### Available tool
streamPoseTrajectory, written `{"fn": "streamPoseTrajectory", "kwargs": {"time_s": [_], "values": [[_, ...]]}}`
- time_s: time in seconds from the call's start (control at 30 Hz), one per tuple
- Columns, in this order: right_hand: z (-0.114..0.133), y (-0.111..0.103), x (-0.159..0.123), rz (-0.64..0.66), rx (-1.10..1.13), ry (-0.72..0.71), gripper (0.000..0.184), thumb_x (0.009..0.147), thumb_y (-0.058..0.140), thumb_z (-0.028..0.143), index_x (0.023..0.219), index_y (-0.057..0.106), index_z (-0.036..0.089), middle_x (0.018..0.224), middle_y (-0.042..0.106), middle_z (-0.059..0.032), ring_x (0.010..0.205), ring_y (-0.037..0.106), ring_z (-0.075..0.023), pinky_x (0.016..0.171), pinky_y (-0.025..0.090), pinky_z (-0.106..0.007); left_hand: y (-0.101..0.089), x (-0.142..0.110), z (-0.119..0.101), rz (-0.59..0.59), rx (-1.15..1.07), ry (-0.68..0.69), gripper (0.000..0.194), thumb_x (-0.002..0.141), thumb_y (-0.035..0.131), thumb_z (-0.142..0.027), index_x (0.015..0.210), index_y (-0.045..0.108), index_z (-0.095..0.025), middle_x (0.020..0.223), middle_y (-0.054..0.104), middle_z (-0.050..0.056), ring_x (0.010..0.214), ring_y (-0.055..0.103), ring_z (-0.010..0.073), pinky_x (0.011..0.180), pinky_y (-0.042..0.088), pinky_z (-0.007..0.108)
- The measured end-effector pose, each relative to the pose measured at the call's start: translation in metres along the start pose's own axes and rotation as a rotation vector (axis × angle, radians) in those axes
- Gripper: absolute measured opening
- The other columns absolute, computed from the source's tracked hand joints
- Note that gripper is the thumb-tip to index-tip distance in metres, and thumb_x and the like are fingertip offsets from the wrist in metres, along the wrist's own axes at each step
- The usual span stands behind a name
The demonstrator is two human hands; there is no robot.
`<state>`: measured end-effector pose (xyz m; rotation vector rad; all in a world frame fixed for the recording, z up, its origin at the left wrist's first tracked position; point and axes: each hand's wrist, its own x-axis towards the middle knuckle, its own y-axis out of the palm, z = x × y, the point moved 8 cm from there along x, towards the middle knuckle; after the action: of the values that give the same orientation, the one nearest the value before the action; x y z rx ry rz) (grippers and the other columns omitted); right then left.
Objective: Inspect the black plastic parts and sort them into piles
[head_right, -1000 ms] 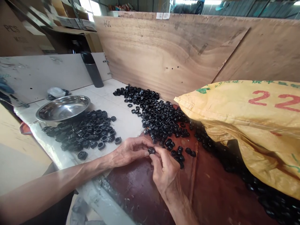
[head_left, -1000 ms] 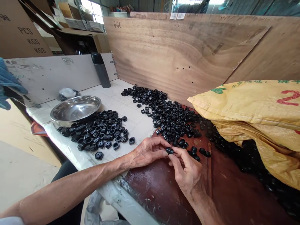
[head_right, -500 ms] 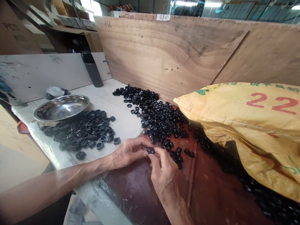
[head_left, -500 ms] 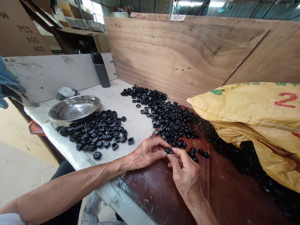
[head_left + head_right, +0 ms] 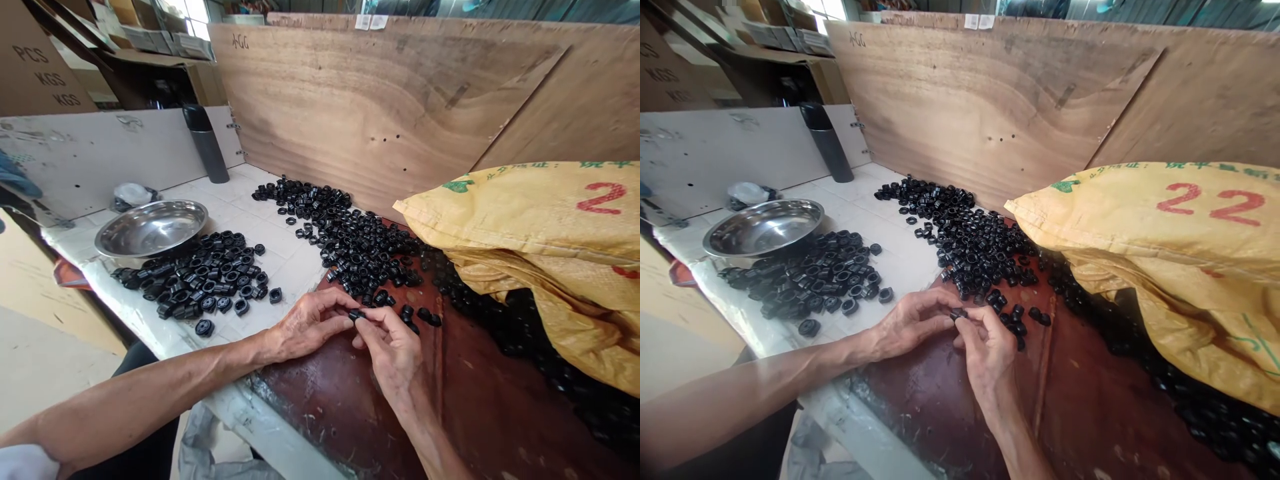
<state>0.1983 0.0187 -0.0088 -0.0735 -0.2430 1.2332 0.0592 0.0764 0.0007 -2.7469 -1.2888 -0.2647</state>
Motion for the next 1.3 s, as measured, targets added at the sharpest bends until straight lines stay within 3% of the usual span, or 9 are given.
{"fn": "streamPoseTrajectory", "kwargs": {"time_s": [0.1,0.2,0.33,0.53,0.63,0.8,0.9,1.1,1.3], "values": [[0.025,-0.003,-0.001,-0.009,-0.114,-0.310,0.008,0.090,0.068,0.025,0.090,0.074,0.020,0.089,0.073,-0.0054,0.079,0.072,-0.0184,0.073,0.060,-0.029,0.004,-0.001,0.013,0.023,-0.223,-0.230,0.032,0.086,0.076,-0.034,0.108,0.072,-0.011,0.091,0.073,0.008,0.081,0.070,0.0171,0.080,0.056,0.031],[0.041,-0.002,-0.005,0.028,-0.178,-0.475,0.013,0.093,0.063,0.017,0.094,0.075,0.021,0.100,0.072,-0.0077,0.095,0.070,-0.0193,0.087,0.058,-0.032,0.003,-0.001,0.016,0.017,-0.310,-0.298,0.034,0.083,0.079,-0.034,0.105,0.073,-0.010,0.082,0.072,0.005,0.074,0.068,0.0136,0.078,0.055,0.028],[0.035,-0.003,-0.004,0.038,-0.203,-0.353,0.012,0.095,0.062,0.022,0.098,0.074,0.022,0.107,0.071,-0.0071,0.100,0.070,-0.0195,0.088,0.058,-0.031,0.002,0.001,0.013,-0.006,-0.314,-0.270,0.035,0.082,0.080,-0.035,0.106,0.072,-0.011,0.090,0.073,0.007,0.080,0.069,0.0148,0.082,0.055,0.029],[0.020,-0.011,-0.008,-0.106,-0.306,-0.223,0.034,0.097,0.059,0.039,0.124,0.063,0.018,0.081,0.073,-0.0026,0.063,0.069,-0.0154,0.063,0.058,-0.025,0.004,0.002,-0.008,0.005,0.046,0.045,0.028,0.091,0.069,-0.032,0.111,0.071,-0.013,0.110,0.072,0.012,0.101,0.069,0.0221,0.093,0.054,0.036],[0.022,-0.009,-0.008,-0.063,-0.325,-0.228,0.031,0.099,0.057,0.040,0.120,0.064,0.017,0.068,0.069,0.0010,0.055,0.065,-0.0142,0.057,0.055,-0.023,0.004,0.001,-0.007,0.017,0.081,0.040,0.026,0.093,0.066,-0.031,0.113,0.071,-0.014,0.109,0.071,0.012,0.100,0.069,0.0214,0.091,0.055,0.035],[0.021,-0.003,-0.005,0.065,-0.268,-0.230,0.022,0.096,0.060,0.036,0.109,0.068,0.019,0.079,0.072,-0.0015,0.056,0.068,-0.0132,0.057,0.057,-0.023,0.001,0.002,-0.002,0.001,-0.047,-0.033,0.028,0.093,0.067,-0.034,0.111,0.070,-0.013,0.105,0.070,0.011,0.092,0.069,0.0201,0.084,0.056,0.033],[0.016,-0.002,-0.004,0.077,-0.314,-0.230,0.022,0.097,0.059,0.038,0.104,0.069,0.020,0.069,0.070,-0.0001,0.051,0.065,-0.0137,0.051,0.053,-0.023,0.001,0.002,-0.007,0.022,0.048,0.017,0.027,0.095,0.064,-0.033,0.113,0.070,-0.015,0.108,0.069,0.010,0.097,0.068,0.0202,0.087,0.055,0.033],[0.019,0.002,-0.006,0.142,-0.314,-0.193,0.026,0.098,0.057,0.042,0.101,0.069,0.019,0.069,0.070,-0.0012,0.054,0.065,-0.0145,0.053,0.052,-0.023,-0.002,0.002,-0.017,0.020,0.144,0.117,0.022,0.097,0.061,-0.030,0.112,0.069,-0.016,0.107,0.069,0.010,0.099,0.067,0.0198,0.092,0.055,0.034],[0.021,-0.003,-0.004,0.073,-0.281,-0.152,0.024,0.099,0.056,0.040,0.094,0.069,0.020,0.062,0.068,0.0011,0.053,0.067,-0.0145,0.056,0.055,-0.022,0.000,-0.002,-0.022,0.043,0.294,0.232,0.023,0.097,0.059,-0.025,0.117,0.068,-0.015,0.112,0.070,0.012,0.106,0.066,0.0214,0.096,0.053,0.037]]}}
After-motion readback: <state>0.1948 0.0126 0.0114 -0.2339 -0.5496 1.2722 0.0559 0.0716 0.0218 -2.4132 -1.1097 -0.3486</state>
